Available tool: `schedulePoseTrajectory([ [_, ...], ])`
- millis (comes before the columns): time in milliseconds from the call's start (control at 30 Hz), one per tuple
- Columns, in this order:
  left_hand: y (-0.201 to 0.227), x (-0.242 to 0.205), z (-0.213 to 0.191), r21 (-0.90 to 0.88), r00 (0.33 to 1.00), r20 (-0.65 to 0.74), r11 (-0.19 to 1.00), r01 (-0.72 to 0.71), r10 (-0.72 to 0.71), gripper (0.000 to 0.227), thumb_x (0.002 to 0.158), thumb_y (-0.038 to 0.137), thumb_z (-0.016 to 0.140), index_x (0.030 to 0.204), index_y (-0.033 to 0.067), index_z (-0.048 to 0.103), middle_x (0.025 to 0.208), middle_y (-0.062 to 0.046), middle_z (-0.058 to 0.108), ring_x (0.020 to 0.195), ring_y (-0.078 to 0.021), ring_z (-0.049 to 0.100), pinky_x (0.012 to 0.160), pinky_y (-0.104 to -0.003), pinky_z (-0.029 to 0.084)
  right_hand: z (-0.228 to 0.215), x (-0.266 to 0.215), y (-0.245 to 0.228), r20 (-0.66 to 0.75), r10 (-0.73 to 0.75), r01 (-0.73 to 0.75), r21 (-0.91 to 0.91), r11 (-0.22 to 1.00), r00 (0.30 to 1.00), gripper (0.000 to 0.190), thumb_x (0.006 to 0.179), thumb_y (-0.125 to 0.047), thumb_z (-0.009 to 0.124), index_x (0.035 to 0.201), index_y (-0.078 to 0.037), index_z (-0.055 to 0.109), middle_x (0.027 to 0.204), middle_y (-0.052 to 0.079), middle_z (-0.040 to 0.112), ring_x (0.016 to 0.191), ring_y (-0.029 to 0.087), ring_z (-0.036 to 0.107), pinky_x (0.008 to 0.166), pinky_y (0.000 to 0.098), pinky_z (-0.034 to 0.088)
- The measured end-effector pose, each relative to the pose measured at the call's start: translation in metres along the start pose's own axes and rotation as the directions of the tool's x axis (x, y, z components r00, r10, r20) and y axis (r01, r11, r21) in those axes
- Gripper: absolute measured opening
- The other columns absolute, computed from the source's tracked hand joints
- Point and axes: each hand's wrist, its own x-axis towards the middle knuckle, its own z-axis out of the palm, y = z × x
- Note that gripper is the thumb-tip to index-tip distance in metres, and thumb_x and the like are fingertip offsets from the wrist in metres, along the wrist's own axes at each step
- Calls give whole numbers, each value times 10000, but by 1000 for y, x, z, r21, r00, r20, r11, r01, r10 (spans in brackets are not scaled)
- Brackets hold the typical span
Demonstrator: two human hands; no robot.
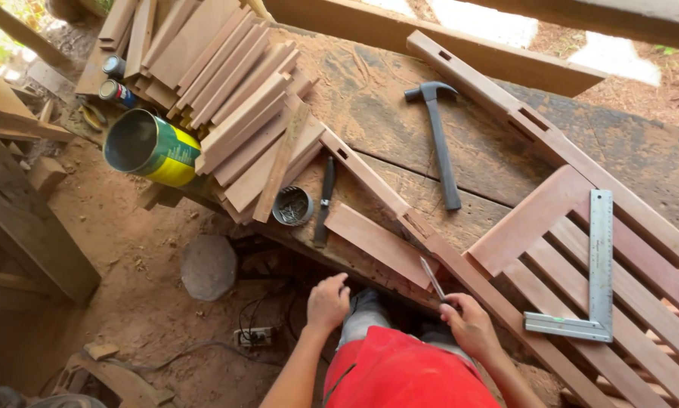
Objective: The person assembles a slatted wooden panel on a rustic workbench, fitting wooden slats into a frame, marking positions with a try square and pencil, and hammering nails to fasten the parts together. They reposition the panel and add pieces while working through the assembly.
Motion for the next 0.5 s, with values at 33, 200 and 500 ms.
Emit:
schedulePoseTrajectory([
  [33,-8,13,-7,31,997,-77,999,14,-12,351,800,181,676,1137,95,724,1029,-79,765,895,-301,707,800,-390,546,7,5,-9,1,-66,65,-172,983,998,272,903,-186,674,1140,-64,727,999,50,769,830,183,729,765,291,571],
  [200,-48,109,-36,2,974,-224,1000,-17,17,284,825,125,647,1078,37,740,1075,-105,768,941,-300,713,854,-370,556,61,63,-24,-58,-411,367,-353,861,910,243,861,-200,726,1068,-74,745,1020,27,780,830,220,722,766,306,573],
  [500,-86,242,-29,-48,982,188,999,27,-17,391,851,337,681,1161,119,584,1167,-193,599,1005,-474,692,880,-550,600,140,150,-23,-168,-313,156,-598,786,935,288,911,-352,692,1184,-280,741,1071,30,718,983,328,747,825,474,642],
])
